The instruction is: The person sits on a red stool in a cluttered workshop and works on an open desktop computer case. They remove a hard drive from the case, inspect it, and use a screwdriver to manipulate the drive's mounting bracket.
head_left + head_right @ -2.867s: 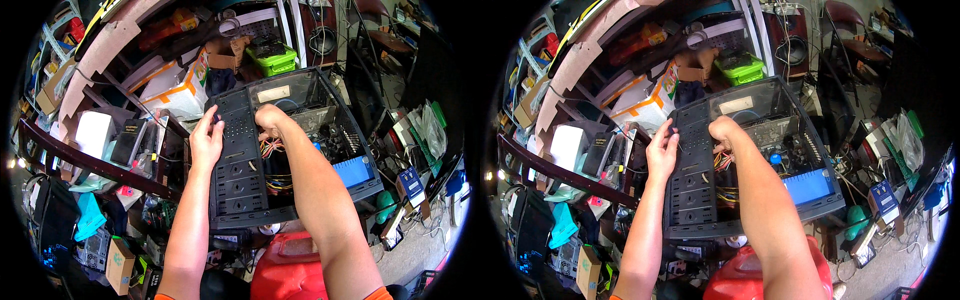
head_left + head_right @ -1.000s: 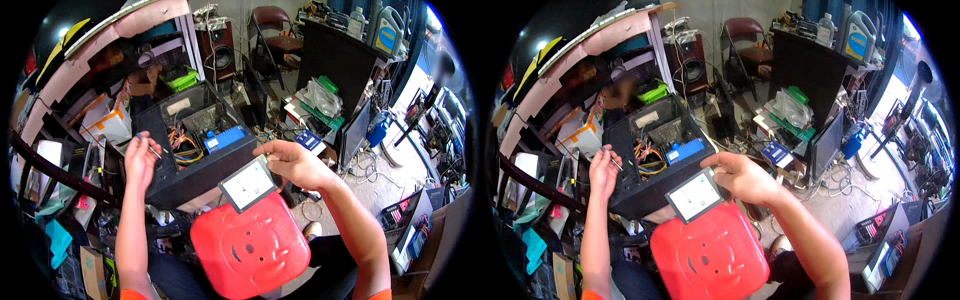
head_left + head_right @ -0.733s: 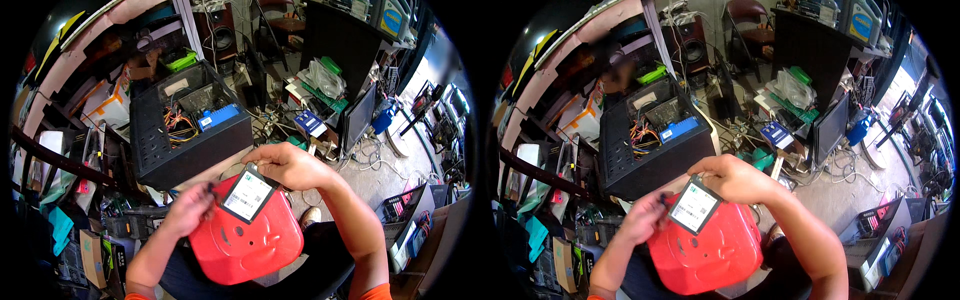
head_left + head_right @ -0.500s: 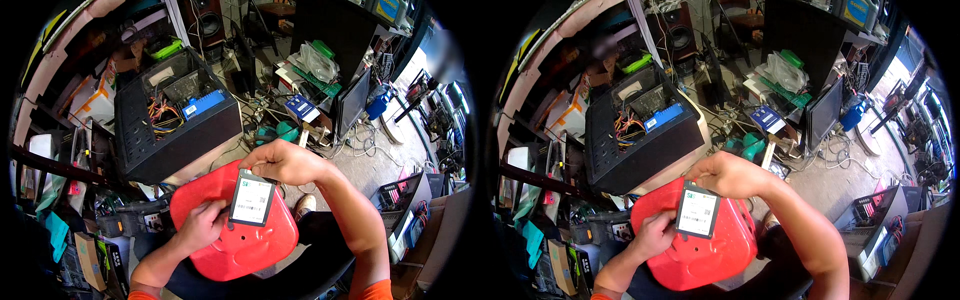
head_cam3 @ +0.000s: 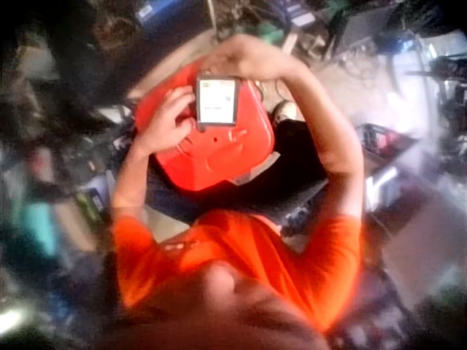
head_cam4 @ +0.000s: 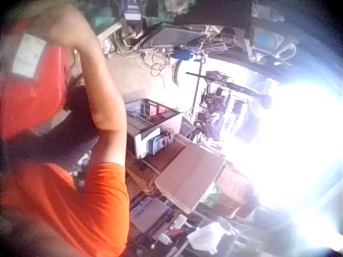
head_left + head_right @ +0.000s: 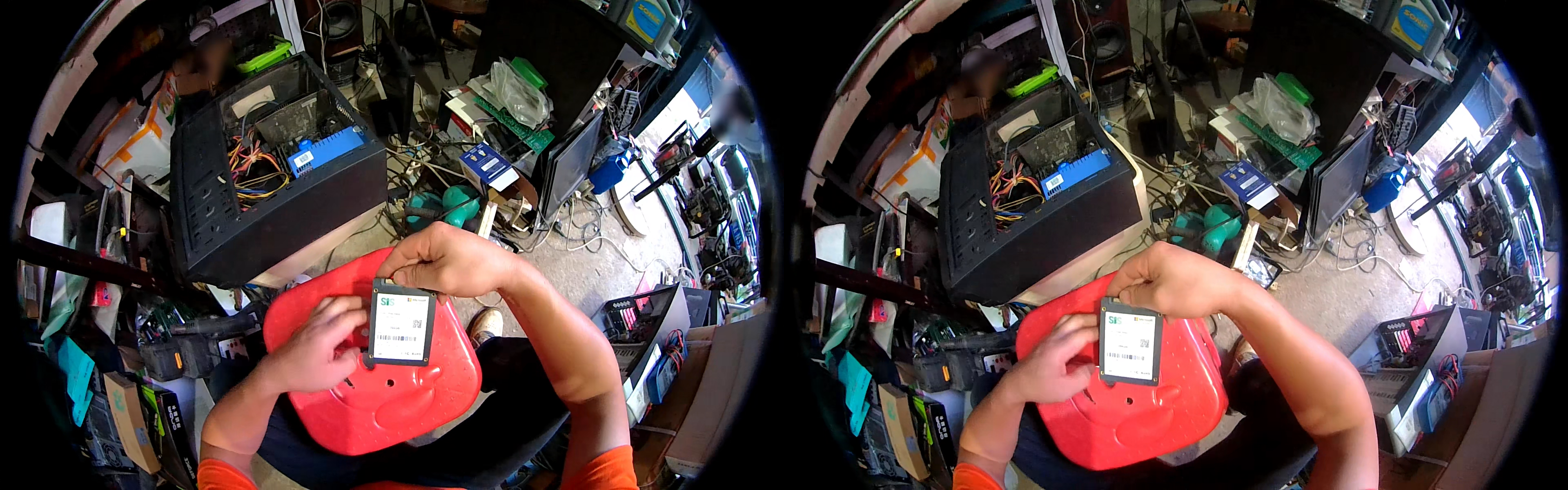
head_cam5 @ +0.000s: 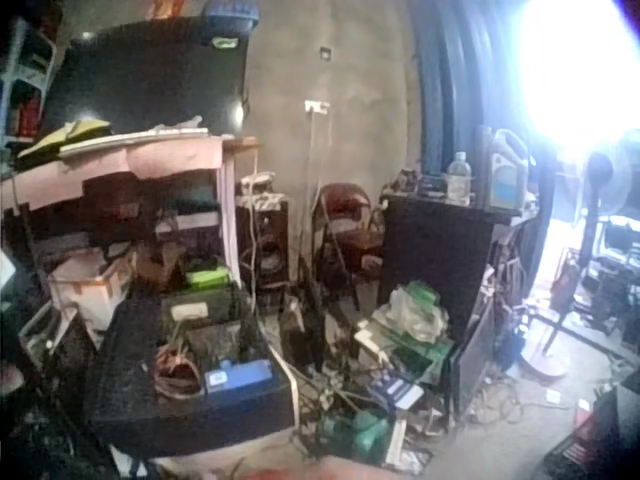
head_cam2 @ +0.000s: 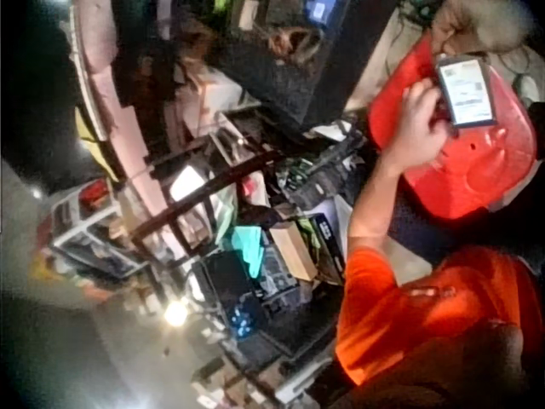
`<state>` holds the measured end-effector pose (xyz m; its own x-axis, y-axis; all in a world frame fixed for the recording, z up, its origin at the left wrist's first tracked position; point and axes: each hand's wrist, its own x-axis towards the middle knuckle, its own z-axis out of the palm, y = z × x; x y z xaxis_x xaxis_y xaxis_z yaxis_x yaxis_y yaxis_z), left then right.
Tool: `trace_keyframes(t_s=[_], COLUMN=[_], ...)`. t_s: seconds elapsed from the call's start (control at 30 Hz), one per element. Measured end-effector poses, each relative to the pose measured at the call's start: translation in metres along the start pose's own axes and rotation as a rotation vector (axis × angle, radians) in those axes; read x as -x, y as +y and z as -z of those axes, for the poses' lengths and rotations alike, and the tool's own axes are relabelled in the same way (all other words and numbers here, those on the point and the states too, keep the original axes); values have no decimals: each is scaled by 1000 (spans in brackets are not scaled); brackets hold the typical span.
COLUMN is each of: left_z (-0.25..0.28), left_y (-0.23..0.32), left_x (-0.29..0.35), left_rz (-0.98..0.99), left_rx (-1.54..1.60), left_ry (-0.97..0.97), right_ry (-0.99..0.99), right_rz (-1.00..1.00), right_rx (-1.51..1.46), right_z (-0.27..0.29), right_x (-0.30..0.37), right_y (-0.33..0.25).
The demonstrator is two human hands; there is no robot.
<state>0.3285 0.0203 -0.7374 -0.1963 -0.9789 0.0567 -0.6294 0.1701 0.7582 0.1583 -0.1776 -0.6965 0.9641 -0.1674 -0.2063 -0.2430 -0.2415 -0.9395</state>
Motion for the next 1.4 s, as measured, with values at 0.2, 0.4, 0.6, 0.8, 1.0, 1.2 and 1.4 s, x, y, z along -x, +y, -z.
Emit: trace_keyframes(t_s=[0.2,0.4,0.6,0.8,1.0,1.2,1.4], left_z=[-3,-12,-9,-7,-8,-10,-9], left_y=[0,3,3,4,4,3,-1], left_x=[-7,-11,-6,-9,-12,-13,-15], left_rz=[348,304,271,291,290,280,267], left_rx=[965,1017,1041,1043,1000,1009,985], left_ry=[68,67,170,170,169,180,198], right_ry=[68,114,475,668,574,594,615], right_rz=[17,-12,-80,-122,-154,-156,-147], right_rx=[4,26,-103,-345,-431,-541,-537], right_z=[-4,-4,-33,-75,-76,-77,-80], right_x=[-5,-1,20,53,60,57,50], right_y=[-5,-18,-23,-1,9,11,6])
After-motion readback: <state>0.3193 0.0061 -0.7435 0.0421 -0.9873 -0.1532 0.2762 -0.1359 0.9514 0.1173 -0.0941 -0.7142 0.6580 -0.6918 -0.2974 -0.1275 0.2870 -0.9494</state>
